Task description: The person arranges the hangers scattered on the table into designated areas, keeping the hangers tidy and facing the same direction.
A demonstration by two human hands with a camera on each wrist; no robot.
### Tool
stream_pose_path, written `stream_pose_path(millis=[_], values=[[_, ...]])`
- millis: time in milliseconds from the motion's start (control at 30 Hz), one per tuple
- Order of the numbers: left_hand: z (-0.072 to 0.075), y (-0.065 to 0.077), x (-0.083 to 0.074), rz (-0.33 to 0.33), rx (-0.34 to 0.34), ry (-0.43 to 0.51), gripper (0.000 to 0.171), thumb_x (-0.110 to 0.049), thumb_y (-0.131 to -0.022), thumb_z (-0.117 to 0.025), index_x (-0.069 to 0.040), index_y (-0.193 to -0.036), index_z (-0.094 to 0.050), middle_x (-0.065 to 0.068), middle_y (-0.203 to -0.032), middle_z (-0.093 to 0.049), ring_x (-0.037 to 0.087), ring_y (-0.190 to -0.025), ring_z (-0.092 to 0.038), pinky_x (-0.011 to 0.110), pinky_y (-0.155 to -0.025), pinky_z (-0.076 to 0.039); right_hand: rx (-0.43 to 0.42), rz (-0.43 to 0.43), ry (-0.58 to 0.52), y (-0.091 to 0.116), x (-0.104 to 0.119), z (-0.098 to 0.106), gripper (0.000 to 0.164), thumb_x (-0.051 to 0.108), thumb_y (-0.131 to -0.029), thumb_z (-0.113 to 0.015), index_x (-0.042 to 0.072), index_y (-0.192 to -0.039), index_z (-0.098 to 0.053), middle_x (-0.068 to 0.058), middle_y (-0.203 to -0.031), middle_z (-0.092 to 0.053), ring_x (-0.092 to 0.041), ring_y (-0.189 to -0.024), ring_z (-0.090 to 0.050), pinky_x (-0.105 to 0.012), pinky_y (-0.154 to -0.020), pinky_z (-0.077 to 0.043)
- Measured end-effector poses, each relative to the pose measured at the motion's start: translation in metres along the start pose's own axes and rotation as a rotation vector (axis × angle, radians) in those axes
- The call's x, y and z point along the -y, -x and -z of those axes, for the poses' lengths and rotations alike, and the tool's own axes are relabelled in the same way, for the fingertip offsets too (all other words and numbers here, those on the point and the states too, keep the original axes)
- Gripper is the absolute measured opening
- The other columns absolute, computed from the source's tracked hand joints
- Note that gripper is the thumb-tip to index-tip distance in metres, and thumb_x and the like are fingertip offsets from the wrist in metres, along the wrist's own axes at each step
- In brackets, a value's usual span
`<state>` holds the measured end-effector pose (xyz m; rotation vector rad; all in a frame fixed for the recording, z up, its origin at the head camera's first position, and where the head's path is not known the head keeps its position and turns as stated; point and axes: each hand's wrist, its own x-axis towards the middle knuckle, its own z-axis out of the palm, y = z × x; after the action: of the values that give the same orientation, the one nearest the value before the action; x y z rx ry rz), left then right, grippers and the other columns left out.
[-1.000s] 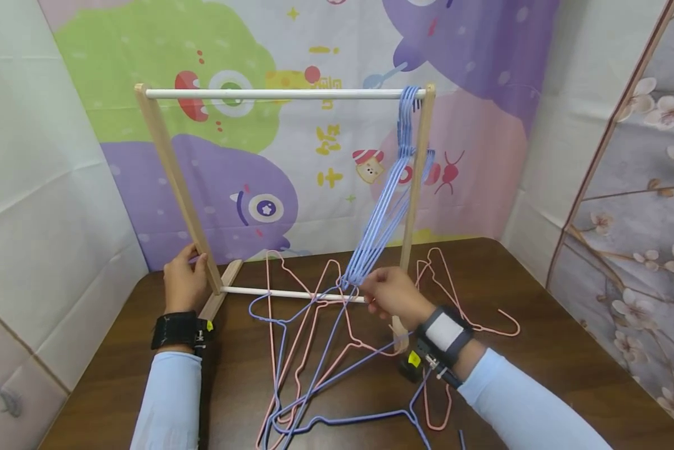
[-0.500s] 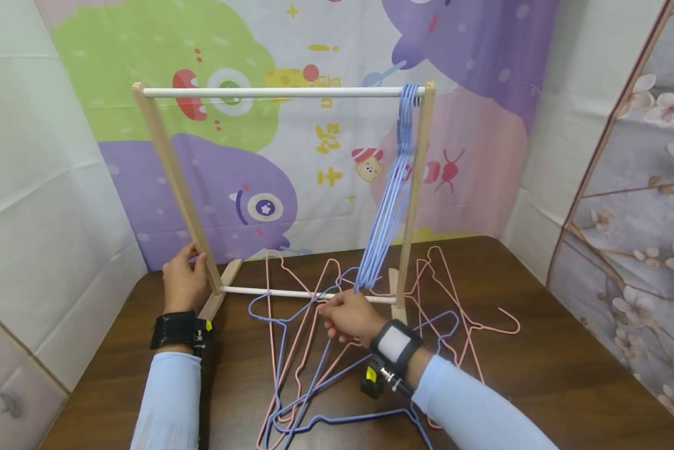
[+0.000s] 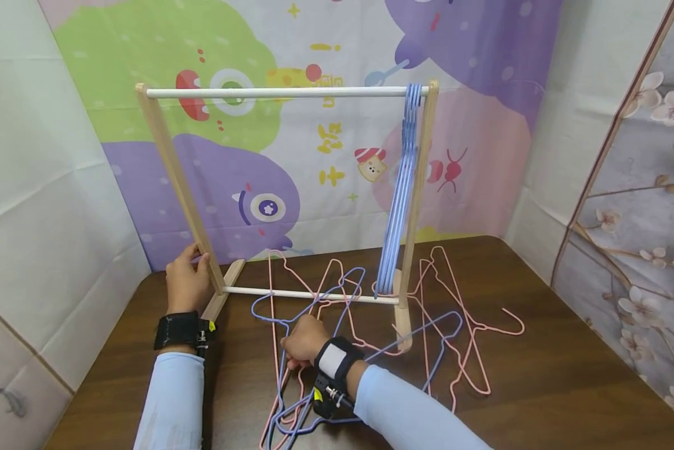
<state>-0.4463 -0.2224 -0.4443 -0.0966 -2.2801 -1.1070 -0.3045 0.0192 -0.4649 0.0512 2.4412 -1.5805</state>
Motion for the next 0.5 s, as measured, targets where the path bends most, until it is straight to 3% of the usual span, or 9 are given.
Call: stream_pose_path(millis=[200, 500], values=[[-0.0023, 0.0011, 0.0014, -0.007, -0.006, -0.006, 0.034, -0.013, -0.103, -0.061, -0.001, -0.135, -0.064, 0.02, -0.126, -0.07, 0.045, -0.111, -0.067, 0.06, -0.097, -0.05, -0.061, 0.046, 0.092, -0.0011, -0.0046, -0.009, 0.029, -0.002, -0.089, -0.071, 0.002, -0.062, -0.062, 0.003, -0.045, -0.052, -0.003, -0.035, -0.048, -0.014, -0.035, -0.034], [-0.0016, 0.0004, 0.0036, -0.005, -0.01, -0.002, 0.034, -0.014, -0.103, -0.061, -0.003, -0.135, -0.064, 0.019, -0.127, -0.07, 0.043, -0.107, -0.07, 0.059, -0.094, -0.053, -0.043, 0.038, 0.082, -0.0021, -0.0039, -0.0104, 0.038, -0.003, -0.09, -0.068, 0.009, -0.058, -0.053, 0.004, -0.044, -0.049, -0.004, -0.035, -0.045, -0.015, -0.033, -0.03]])
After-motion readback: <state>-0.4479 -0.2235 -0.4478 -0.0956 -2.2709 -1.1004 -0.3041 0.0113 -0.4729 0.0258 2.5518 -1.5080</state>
